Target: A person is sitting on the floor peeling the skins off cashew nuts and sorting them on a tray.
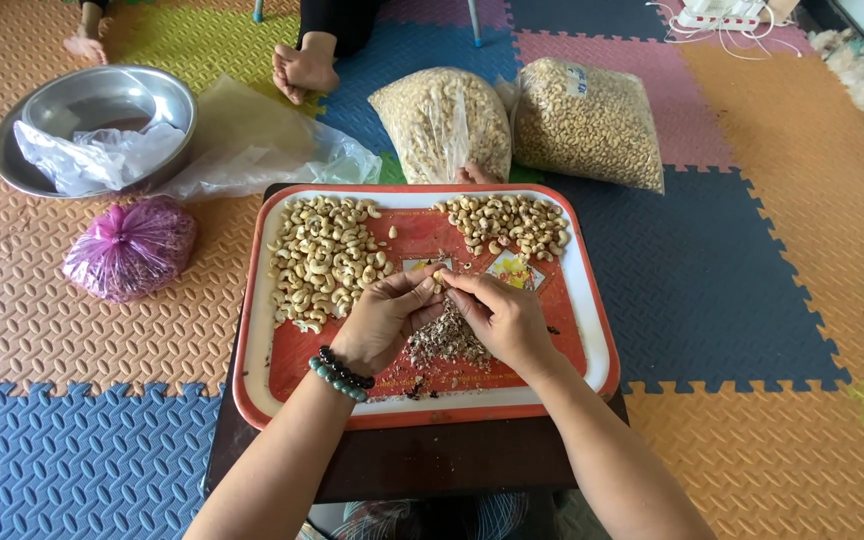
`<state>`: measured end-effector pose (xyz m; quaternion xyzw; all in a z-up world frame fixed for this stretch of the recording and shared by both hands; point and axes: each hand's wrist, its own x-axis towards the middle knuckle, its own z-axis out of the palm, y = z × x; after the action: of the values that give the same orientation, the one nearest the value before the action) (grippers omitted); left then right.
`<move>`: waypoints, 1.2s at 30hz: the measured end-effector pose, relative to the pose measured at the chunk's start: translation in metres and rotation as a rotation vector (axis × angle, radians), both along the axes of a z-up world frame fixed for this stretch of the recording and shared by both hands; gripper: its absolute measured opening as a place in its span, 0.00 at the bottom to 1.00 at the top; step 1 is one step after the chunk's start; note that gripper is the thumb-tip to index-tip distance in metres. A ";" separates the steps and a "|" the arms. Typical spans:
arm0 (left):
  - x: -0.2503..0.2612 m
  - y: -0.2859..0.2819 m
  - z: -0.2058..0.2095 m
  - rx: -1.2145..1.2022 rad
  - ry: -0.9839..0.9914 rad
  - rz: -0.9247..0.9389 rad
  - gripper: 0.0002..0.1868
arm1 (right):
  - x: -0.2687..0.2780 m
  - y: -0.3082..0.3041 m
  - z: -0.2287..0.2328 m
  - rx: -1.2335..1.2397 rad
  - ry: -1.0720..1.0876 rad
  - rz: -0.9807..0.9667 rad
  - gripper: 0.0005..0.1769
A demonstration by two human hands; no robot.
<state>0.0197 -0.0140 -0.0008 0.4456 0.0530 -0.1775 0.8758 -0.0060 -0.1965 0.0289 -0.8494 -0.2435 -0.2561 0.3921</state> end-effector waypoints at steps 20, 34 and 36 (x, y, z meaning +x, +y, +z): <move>-0.001 0.000 -0.002 -0.021 0.023 0.009 0.15 | -0.001 0.003 0.002 -0.005 -0.040 0.025 0.13; 0.002 0.001 0.000 -0.078 0.043 -0.009 0.11 | 0.001 0.005 0.003 0.286 0.196 0.016 0.10; 0.001 0.002 0.002 -0.058 0.048 -0.015 0.11 | -0.002 0.006 0.007 0.303 0.232 0.006 0.10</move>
<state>0.0202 -0.0122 0.0013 0.4160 0.0656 -0.1965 0.8855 -0.0078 -0.1901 0.0360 -0.8037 -0.1579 -0.1889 0.5417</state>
